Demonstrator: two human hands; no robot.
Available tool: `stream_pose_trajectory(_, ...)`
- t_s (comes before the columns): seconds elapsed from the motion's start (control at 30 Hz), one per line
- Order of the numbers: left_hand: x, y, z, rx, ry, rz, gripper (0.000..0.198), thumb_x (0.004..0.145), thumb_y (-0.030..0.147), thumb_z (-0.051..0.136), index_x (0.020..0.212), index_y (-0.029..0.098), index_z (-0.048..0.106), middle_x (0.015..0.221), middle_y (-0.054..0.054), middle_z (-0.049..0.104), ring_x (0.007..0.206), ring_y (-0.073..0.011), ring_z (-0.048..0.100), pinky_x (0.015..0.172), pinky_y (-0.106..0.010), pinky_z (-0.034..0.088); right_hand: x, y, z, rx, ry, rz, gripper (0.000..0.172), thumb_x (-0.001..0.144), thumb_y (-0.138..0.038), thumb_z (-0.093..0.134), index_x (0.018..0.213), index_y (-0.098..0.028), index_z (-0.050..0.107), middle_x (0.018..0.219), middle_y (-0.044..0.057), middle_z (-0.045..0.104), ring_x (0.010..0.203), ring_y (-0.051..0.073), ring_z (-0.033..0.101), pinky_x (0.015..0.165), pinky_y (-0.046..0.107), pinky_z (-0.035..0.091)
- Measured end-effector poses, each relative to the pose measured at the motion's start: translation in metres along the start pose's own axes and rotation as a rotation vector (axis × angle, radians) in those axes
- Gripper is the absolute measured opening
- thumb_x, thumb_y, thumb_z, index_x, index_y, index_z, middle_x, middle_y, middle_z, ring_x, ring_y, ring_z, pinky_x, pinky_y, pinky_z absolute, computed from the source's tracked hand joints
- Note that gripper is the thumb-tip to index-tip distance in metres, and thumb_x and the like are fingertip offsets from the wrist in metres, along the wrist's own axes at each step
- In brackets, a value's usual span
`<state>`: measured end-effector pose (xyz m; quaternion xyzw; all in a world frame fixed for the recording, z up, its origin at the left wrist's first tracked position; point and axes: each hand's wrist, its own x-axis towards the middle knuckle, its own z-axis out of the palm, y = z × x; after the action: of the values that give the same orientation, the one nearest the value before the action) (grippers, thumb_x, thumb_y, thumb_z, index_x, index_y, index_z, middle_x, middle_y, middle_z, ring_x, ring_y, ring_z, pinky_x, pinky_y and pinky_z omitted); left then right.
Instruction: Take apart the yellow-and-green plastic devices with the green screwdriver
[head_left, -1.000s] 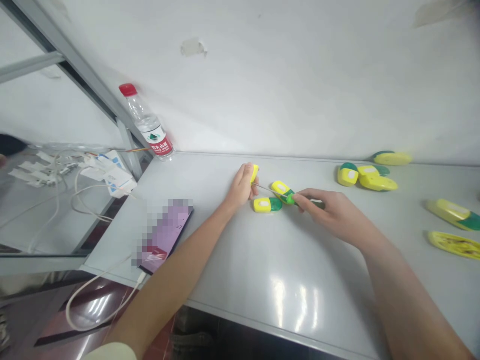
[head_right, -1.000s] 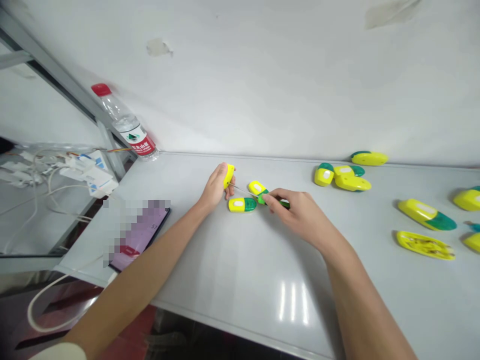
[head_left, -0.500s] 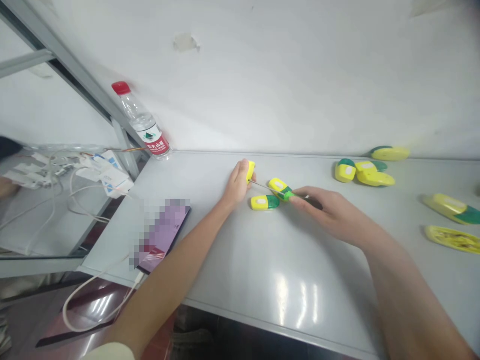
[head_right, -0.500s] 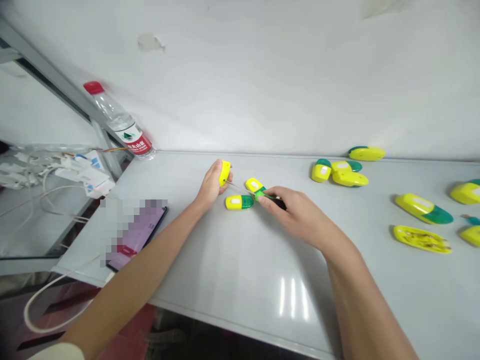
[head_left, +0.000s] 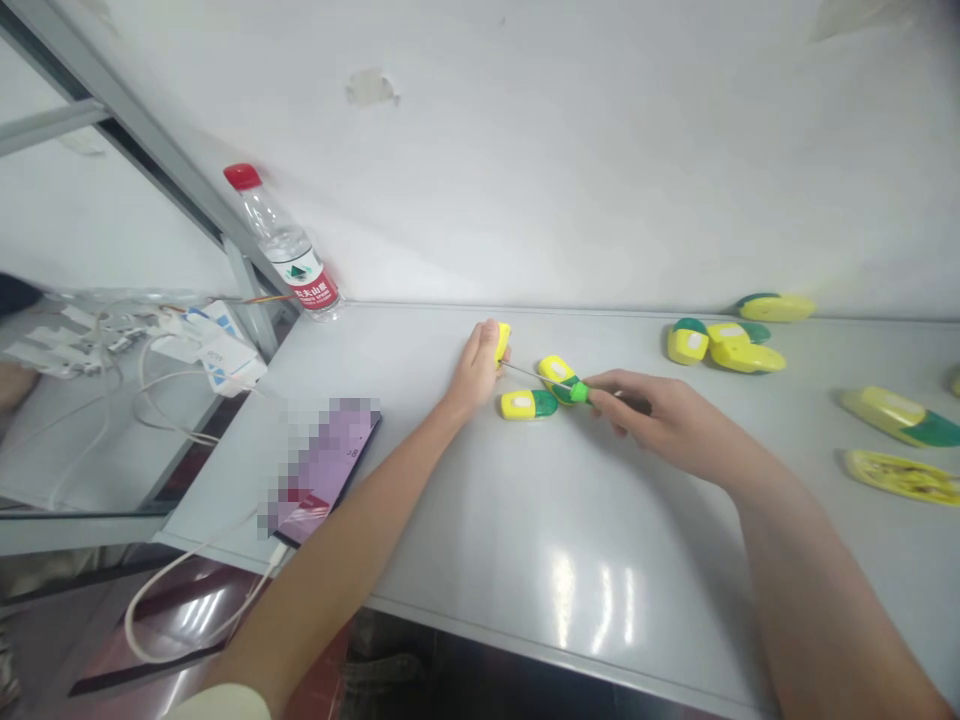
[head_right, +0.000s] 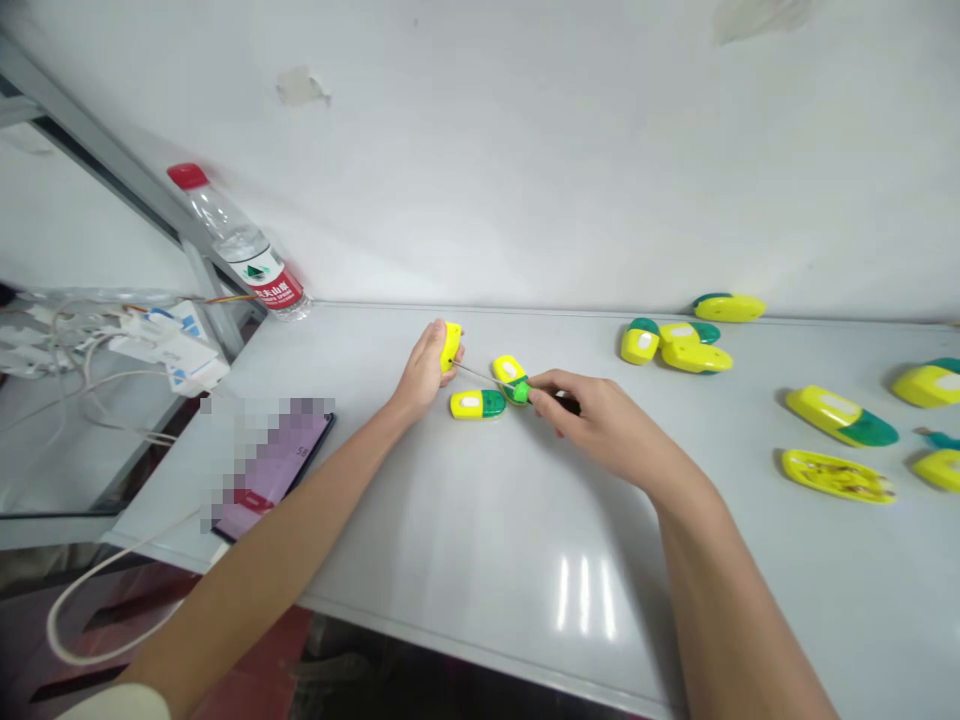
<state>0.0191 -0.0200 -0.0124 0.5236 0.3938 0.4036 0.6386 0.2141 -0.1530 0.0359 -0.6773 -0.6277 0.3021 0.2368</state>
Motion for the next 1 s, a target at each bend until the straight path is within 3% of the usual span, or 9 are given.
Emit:
stream_pose_trajectory(0.07,0.0,0.0,0.001,-0.006,0.009,-0.006,0.045,0.101,0.063,0.046,0.094,0.02,0.058,0.075,0.0,0.051,0.061,-0.0092,0.047,0.057,-0.021,0.04,0.0,0.001,0.001,0.035,0.059,-0.009,0.039,0.091,-0.054,0.063,0.113,-0.023,0.072,0.099,0.007,0.079,0.077,0.024,0.07,0.069,0.034,0.051)
stream_pose_trajectory(0.13,0.0,0.001,0.001,-0.011,0.019,-0.017,0.047,0.099,0.066,0.048,0.093,0.02,0.058,0.075,0.0,0.051,0.061,-0.0093,0.047,0.057,-0.021,0.04,0.001,0.002,0.001,0.016,0.087,-0.03,0.04,0.09,-0.054,0.064,0.114,-0.023,0.071,0.109,0.009,0.079,0.088,0.027,0.072,0.076,0.036,0.053)
stream_pose_trajectory(0.27,0.0,0.0,0.001,0.004,0.013,-0.009,0.047,0.101,0.065,0.044,0.095,0.021,0.058,0.075,0.0,0.051,0.061,-0.0096,0.047,0.057,-0.021,0.04,0.002,0.004,0.002,-0.031,0.021,-0.041,0.038,0.099,-0.052,0.048,0.101,-0.024,0.074,0.102,0.008,0.08,0.086,0.026,0.072,0.077,0.037,0.053)
stream_pose_trajectory(0.4,0.001,-0.003,0.0,0.037,0.003,0.012,0.045,0.102,0.063,0.043,0.096,0.021,0.058,0.076,0.0,0.052,0.063,-0.0098,0.049,0.058,-0.021,0.041,0.003,0.008,0.004,0.009,0.099,-0.047,0.036,0.089,-0.053,0.067,0.11,-0.024,0.072,0.105,0.007,0.079,0.086,0.026,0.072,0.076,0.036,0.054)
stream_pose_trajectory(0.57,0.001,-0.006,-0.002,0.011,0.009,0.015,0.046,0.1,0.065,0.046,0.096,0.021,0.058,0.077,0.0,0.053,0.064,-0.0096,0.048,0.057,-0.02,0.039,0.002,0.007,0.003,-0.015,0.02,-0.052,0.039,0.099,-0.053,0.051,0.107,-0.024,0.075,0.105,0.008,0.08,0.089,0.027,0.072,0.078,0.037,0.054)
stream_pose_trajectory(0.73,0.002,-0.006,-0.001,0.033,0.009,0.02,0.042,0.103,0.059,0.043,0.095,0.02,0.057,0.082,-0.001,0.055,0.064,-0.0089,0.046,0.056,-0.02,0.038,0.0,0.006,0.002,0.021,0.077,-0.046,0.042,0.089,-0.056,0.068,0.115,-0.024,0.073,0.109,0.007,0.079,0.087,0.026,0.071,0.077,0.037,0.053)
stream_pose_trajectory(0.87,0.002,-0.007,-0.001,0.028,0.02,0.033,0.041,0.105,0.056,0.039,0.095,0.02,0.056,0.084,-0.001,0.052,0.064,-0.0087,0.046,0.056,-0.02,0.038,0.0,0.006,0.002,0.01,-0.005,-0.048,0.043,0.1,-0.056,0.051,0.114,-0.023,0.075,0.111,0.009,0.079,0.095,0.028,0.072,0.084,0.039,0.053)
stream_pose_trajectory(1.0,0.003,-0.009,-0.002,0.057,0.021,0.033,0.043,0.103,0.06,0.042,0.098,0.02,0.057,0.086,-0.001,0.052,0.068,-0.0093,0.048,0.059,-0.02,0.041,0.001,0.007,0.002,0.045,0.068,-0.03,0.046,0.089,-0.057,0.067,0.118,-0.022,0.072,0.109,0.008,0.079,0.085,0.026,0.072,0.078,0.038,0.054)
